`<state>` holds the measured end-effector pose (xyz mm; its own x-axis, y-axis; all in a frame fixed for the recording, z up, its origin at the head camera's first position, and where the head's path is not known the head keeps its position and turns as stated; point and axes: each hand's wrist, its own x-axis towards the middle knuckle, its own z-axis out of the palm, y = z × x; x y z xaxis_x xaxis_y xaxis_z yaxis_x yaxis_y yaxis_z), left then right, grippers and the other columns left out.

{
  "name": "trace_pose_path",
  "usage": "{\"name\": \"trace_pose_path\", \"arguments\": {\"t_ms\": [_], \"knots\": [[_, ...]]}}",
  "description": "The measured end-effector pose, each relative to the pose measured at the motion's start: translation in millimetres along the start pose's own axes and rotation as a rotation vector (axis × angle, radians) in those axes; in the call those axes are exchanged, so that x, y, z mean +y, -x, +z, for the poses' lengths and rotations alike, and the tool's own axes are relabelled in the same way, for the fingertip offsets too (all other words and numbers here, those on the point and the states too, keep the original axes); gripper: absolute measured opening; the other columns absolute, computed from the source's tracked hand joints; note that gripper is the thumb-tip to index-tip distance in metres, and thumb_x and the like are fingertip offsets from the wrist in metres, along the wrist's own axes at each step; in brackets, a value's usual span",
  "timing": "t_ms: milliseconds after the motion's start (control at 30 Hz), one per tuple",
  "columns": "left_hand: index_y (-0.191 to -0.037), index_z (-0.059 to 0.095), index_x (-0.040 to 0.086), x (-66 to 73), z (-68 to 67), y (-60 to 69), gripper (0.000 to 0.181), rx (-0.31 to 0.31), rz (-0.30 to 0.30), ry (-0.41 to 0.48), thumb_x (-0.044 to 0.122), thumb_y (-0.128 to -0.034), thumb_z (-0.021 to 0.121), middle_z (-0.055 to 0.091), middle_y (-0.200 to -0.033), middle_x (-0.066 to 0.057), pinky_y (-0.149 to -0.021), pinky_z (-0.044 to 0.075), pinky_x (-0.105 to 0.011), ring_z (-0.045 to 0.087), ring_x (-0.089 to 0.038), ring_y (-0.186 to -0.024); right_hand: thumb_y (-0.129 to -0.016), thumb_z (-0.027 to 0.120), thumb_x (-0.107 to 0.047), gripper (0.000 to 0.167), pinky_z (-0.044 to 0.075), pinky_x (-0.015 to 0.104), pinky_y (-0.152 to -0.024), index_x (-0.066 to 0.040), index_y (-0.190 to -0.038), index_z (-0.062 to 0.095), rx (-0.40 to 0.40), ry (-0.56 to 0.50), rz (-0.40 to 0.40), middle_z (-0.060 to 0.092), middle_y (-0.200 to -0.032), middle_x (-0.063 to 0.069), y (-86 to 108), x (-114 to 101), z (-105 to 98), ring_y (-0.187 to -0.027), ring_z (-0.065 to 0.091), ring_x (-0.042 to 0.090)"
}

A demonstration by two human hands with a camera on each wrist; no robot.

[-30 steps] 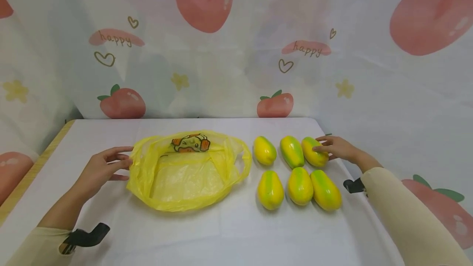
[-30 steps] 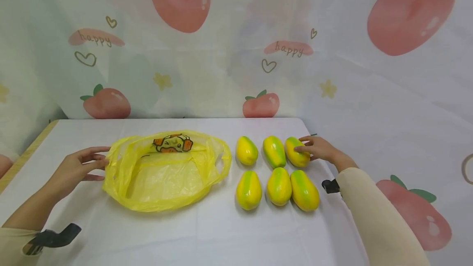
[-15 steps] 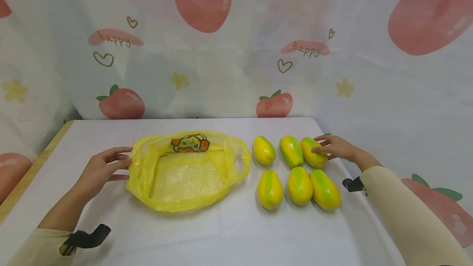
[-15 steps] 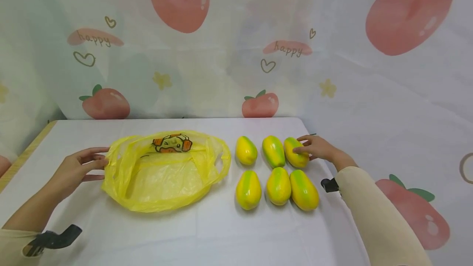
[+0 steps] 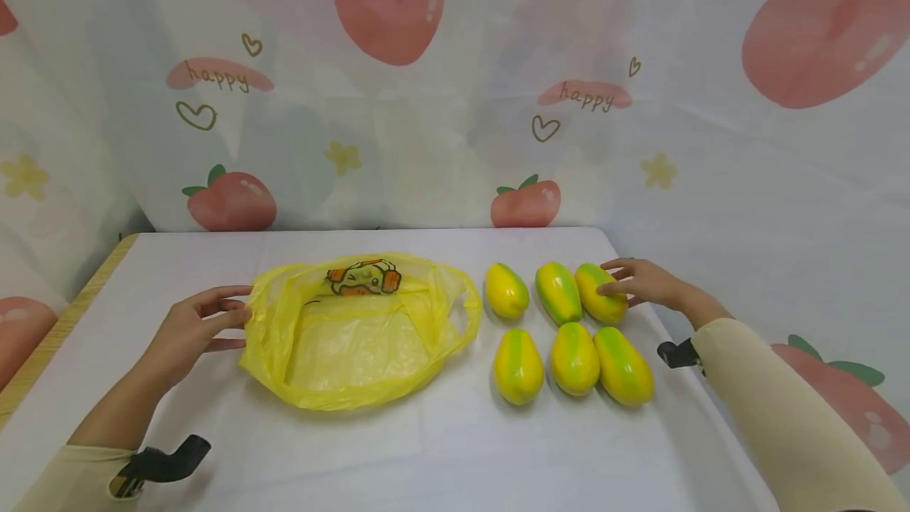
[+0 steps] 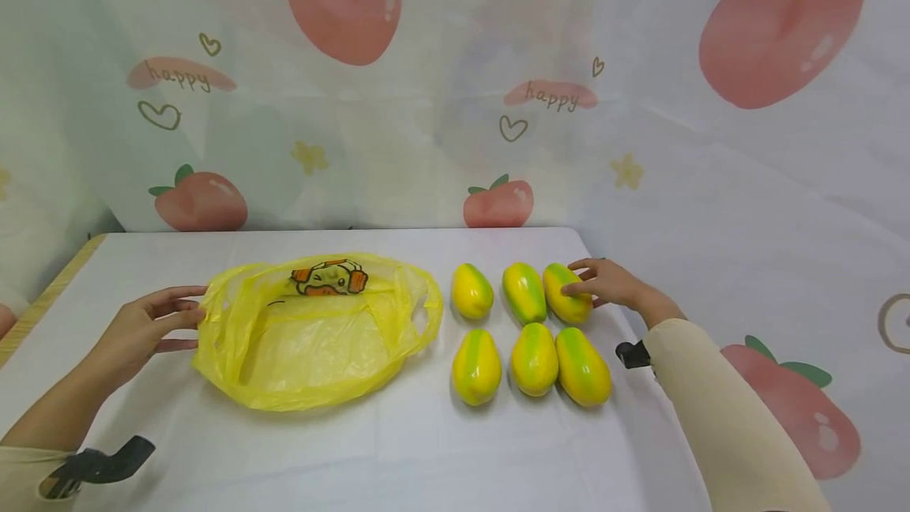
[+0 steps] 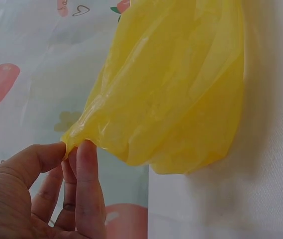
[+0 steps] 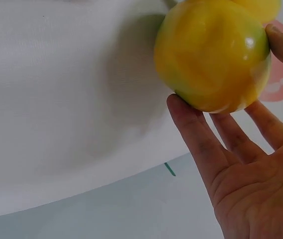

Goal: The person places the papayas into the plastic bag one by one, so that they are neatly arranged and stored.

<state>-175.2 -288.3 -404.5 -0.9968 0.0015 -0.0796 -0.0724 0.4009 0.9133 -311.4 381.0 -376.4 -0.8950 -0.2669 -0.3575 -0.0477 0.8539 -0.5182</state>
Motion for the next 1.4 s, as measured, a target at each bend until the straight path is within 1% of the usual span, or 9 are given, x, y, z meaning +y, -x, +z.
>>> {"name": "trace_pose_path", "arguments": {"t_ms": [167,267,467,667,867,1033,1200,1400], "knots": [[-0.145,0.042,0.001,-0.3,0.3,-1.0,0.062,0.003,-0.005,-0.006,0.034,-0.097,0.062,0.055,-0.113,-0.008,-0.074,0.061,-0.03,0.062,0.002,-0.086,-0.094,0.061,-0.046,0.079,0.057,0.048,-0.089,0.004,-0.148,0.032,-0.007,0.001,0.009,0.037,-0.143,0.038,-0.9,0,-3,-0.122,0.051,0.046],[-0.146,0.042,0.001,0.1,1.2,-1.6,0.062,0.004,-0.018,-0.007,0.035,-0.097,0.062,0.054,-0.115,-0.01,-0.075,0.061,-0.03,0.062,0.003,-0.086,-0.094,0.061,-0.046,0.079,0.057,0.049,-0.09,0.004,-0.148,0.032,-0.01,-0.008,0.018,0.037,-0.143,0.038,0.2,-1,-4,-0.122,0.051,0.045],[-0.146,0.041,0.002,1.5,3.4,-1.9,0.062,0.011,-0.044,0.003,0.034,-0.0969,0.062,0.055,-0.116,-0.01,-0.076,0.061,-0.03,0.061,0.004,-0.086,-0.094,0.062,-0.045,0.08,0.056,0.049,-0.091,0.004,-0.148,0.031,-0.009,-0.023,0.027,0.036,-0.144,0.037,5.1,-5,-6,-0.123,0.05,0.046],[-0.146,0.042,0.002,2.7,2.8,-1.0,0.062,0.009,-0.037,0.001,0.034,-0.0971,0.062,0.055,-0.114,-0.009,-0.075,0.061,-0.03,0.061,0.004,-0.087,-0.094,0.063,-0.044,0.079,0.056,0.049,-0.092,0.003,-0.148,0.031,-0.005,-0.024,0.008,0.036,-0.144,0.037,9.0,-9,-9,-0.124,0.05,0.045],[-0.146,0.042,0.002,4.0,3.2,-1.4,0.062,0.006,-0.037,-0.01,0.035,-0.0974,0.061,0.055,-0.118,-0.013,-0.075,0.061,-0.029,0.061,0.004,-0.086,-0.095,0.062,-0.043,0.077,0.056,0.049,-0.091,0.004,-0.148,0.031,-0.009,-0.018,-0.007,0.037,-0.144,0.037,10.1,-9,-15,-0.122,0.051,0.045],[-0.146,0.042,0.003,5.1,3.7,-2.0,0.061,0.009,-0.04,-0.013,0.035,-0.0975,0.061,0.055,-0.119,-0.015,-0.075,0.061,-0.029,0.061,0.004,-0.087,-0.094,0.063,-0.043,0.078,0.056,0.048,-0.091,0.002,-0.148,0.032,-0.001,-0.015,-0.012,0.036,-0.145,0.037,12.1,-12,-21,-0.125,0.048,0.045],[-0.146,0.042,0.002,5.2,3.7,-3.0,0.061,0.013,-0.045,-0.007,0.034,-0.0972,0.062,0.056,-0.116,-0.011,-0.075,0.061,-0.03,0.06,0.003,-0.086,-0.094,0.063,-0.044,0.079,0.056,0.049,-0.092,0.001,-0.15,0.03,0.003,-0.009,-0.009,0.033,-0.146,0.037,17.4,-15,-24,-0.126,0.047,0.047],[-0.146,0.042,0.003,4.2,3.8,-3.9,0.062,0.011,-0.052,0.006,0.034,-0.0965,0.063,0.056,-0.113,-0.007,-0.076,0.061,-0.03,0.061,0.003,-0.087,-0.093,0.063,-0.045,0.079,0.056,0.049,-0.092,0.0,-0.15,0.03,0.009,-0.017,-0.006,0.034,-0.147,0.036,22.5,-18,-25,-0.126,0.048,0.047]]}}
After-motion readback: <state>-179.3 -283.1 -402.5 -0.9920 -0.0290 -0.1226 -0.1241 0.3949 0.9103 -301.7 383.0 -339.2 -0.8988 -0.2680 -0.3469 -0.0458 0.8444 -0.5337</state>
